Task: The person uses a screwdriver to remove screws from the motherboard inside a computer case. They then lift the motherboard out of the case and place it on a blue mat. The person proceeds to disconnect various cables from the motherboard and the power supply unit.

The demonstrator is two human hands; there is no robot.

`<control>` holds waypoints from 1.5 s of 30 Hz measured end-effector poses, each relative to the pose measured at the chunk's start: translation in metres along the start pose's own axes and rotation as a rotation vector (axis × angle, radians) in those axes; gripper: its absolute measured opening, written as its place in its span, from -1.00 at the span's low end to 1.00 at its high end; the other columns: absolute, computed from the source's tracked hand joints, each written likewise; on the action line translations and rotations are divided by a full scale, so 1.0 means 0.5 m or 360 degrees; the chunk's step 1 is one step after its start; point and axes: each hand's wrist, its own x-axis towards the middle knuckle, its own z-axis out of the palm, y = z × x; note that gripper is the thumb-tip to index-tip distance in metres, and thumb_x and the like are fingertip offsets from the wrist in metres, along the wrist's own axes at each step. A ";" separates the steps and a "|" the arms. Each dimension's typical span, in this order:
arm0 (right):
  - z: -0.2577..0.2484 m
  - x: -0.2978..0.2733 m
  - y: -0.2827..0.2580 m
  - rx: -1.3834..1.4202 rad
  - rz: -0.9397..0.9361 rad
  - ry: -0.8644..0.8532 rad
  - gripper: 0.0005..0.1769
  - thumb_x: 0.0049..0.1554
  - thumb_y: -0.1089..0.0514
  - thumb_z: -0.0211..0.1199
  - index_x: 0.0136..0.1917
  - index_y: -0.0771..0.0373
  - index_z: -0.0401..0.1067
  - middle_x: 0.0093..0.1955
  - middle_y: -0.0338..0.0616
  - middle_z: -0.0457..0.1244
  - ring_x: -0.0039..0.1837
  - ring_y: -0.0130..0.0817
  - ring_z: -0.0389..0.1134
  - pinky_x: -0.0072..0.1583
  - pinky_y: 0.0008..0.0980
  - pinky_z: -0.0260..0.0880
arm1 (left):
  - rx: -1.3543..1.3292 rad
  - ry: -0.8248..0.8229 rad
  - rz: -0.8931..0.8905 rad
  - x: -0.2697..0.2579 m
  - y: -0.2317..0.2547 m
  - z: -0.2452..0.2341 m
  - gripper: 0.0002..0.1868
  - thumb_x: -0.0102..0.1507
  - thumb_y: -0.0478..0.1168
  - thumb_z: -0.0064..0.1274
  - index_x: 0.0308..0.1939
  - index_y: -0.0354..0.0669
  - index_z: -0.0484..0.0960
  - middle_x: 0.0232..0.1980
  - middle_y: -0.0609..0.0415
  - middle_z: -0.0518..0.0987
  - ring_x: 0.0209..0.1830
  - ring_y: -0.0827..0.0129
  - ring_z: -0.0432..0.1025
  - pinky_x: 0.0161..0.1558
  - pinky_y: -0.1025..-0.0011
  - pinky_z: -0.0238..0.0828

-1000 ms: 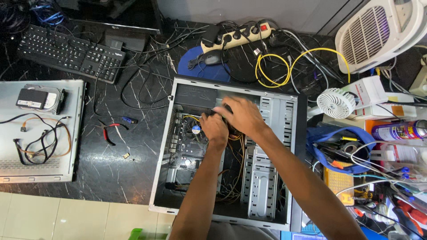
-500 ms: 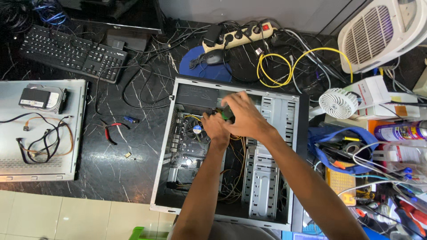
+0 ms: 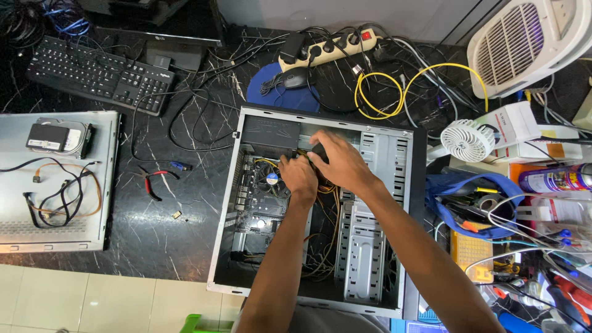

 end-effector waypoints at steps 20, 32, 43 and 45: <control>-0.045 -0.088 -0.047 0.0244 0.0007 0.0350 -0.77 0.49 0.14 0.30 0.38 0.17 0.53 0.27 0.05 0.46 0.42 0.13 0.52 0.38 0.14 0.58 | -0.0197 0.0519 0.0324 -0.062 -0.004 -0.145 -0.93 0.29 -0.27 0.34 -0.19 -0.18 0.79 -0.36 -0.08 0.71 0.05 -0.03 0.57 0.14 0.04 0.42; -0.087 -0.239 0.050 0.1268 0.0519 0.1065 -0.74 0.57 0.13 0.31 0.38 0.36 0.47 0.22 0.19 0.41 0.11 -0.22 0.52 0.10 -0.28 0.61 | -0.0257 0.0964 0.1012 -0.148 -0.086 -0.460 -0.75 0.48 -0.41 0.19 0.23 -0.25 0.79 -0.18 -0.04 0.66 -0.07 0.12 0.55 0.01 0.27 0.48; 0.032 -0.285 -0.069 0.2245 0.0854 0.0784 -0.82 0.41 0.19 0.42 0.05 0.23 0.42 0.10 0.13 0.51 0.09 0.03 0.65 0.14 -0.14 0.78 | -0.1080 0.0771 -0.0026 -0.240 -0.517 -0.558 -0.78 0.34 -0.40 0.50 0.06 -0.35 0.90 -0.14 -0.22 0.87 -0.12 -0.13 0.77 -0.04 0.14 0.69; 0.060 -0.300 -0.133 0.2256 0.0912 0.0527 -0.55 0.30 0.28 0.31 0.43 0.28 0.32 0.34 0.37 0.42 0.28 0.21 0.55 0.35 0.20 0.58 | -0.1117 0.0498 -0.0267 -0.250 -0.615 -0.488 -0.76 0.35 -0.61 0.34 0.10 -0.52 0.85 -0.14 -0.41 0.81 -0.12 -0.25 0.74 -0.05 -0.04 0.64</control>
